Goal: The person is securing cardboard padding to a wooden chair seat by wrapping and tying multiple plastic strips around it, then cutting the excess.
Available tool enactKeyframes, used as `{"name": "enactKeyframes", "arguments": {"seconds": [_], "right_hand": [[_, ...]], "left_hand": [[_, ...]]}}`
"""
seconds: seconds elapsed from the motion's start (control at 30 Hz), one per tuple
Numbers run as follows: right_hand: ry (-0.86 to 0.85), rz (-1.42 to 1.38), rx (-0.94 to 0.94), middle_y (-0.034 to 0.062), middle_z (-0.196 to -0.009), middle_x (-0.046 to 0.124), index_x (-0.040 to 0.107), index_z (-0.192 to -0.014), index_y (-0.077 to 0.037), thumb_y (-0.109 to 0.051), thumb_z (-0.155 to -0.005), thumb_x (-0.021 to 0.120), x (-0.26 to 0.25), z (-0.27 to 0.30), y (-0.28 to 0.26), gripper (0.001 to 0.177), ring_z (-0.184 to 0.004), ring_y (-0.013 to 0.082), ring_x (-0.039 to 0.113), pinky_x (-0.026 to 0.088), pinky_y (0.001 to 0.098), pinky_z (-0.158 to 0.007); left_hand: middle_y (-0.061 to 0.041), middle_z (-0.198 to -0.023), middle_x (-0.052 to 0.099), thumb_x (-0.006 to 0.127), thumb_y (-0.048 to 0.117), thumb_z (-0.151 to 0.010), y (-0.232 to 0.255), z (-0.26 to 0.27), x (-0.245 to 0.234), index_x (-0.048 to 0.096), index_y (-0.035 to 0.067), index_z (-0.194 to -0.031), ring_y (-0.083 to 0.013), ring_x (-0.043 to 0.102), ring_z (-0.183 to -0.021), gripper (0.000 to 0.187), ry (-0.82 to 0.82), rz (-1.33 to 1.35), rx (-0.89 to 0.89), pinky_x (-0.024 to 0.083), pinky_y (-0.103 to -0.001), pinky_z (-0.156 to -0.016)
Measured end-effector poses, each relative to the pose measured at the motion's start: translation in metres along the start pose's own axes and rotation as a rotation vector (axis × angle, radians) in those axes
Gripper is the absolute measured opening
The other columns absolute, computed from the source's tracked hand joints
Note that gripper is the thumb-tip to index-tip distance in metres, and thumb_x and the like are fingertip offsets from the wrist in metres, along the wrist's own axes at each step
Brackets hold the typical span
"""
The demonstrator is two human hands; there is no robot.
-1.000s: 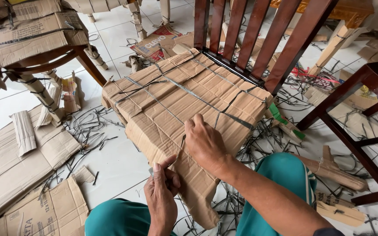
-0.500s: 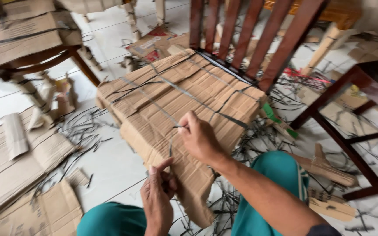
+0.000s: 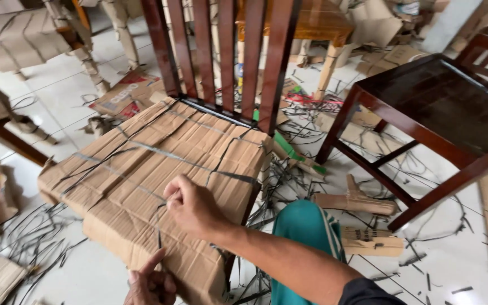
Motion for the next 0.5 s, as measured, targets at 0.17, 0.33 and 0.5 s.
{"name": "enactKeyframes", "arguments": {"seconds": [0.17,0.33,0.5], "right_hand": [[-0.081,0.274,-0.231,0.0065,-0.072,0.058,0.051,-0.109,-0.003,-0.001,-0.096,0.061,0.019,-0.007,0.003,0.017,-0.053,0.0205,0.056,0.045,0.0359,-0.04],[-0.024,0.479,-0.377,0.0112,-0.069,0.063,0.051,-0.101,-0.004,-0.002,-0.095,0.061,0.02,-0.005,-0.008,0.012,-0.053,0.0264,0.061,0.048,0.0427,-0.043],[-0.141,0.745,-0.317,0.0012,-0.058,0.052,0.052,-0.103,0.003,0.011,-0.098,0.041,0.029,-0.007,-0.004,0.014,-0.041,0.0136,0.044,0.038,0.0306,-0.032]], "left_hand": [[-0.013,-0.053,0.049,0.035,0.079,-0.1,-0.011,-0.006,-0.003,0.071,0.005,-0.131,-0.0193,0.041,-0.042,0.088,0.006,0.072,0.007,0.029,-0.03,-0.038],[-0.014,-0.051,0.052,0.034,0.079,-0.1,-0.014,-0.012,-0.007,0.071,0.005,-0.131,-0.0219,0.045,-0.04,0.089,-0.042,0.046,0.037,0.035,-0.033,-0.036],[-0.01,-0.051,0.048,0.037,0.076,-0.101,-0.01,-0.004,0.001,0.071,0.004,-0.129,-0.0178,0.039,-0.038,0.084,-0.009,0.116,0.018,0.024,-0.029,-0.034]]}}
Point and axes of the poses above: each hand's wrist, its own z-axis away from the middle knuckle, its own x-axis out of the palm, y = z × x, the point moved 9 cm from there along -z, towards the middle knuckle
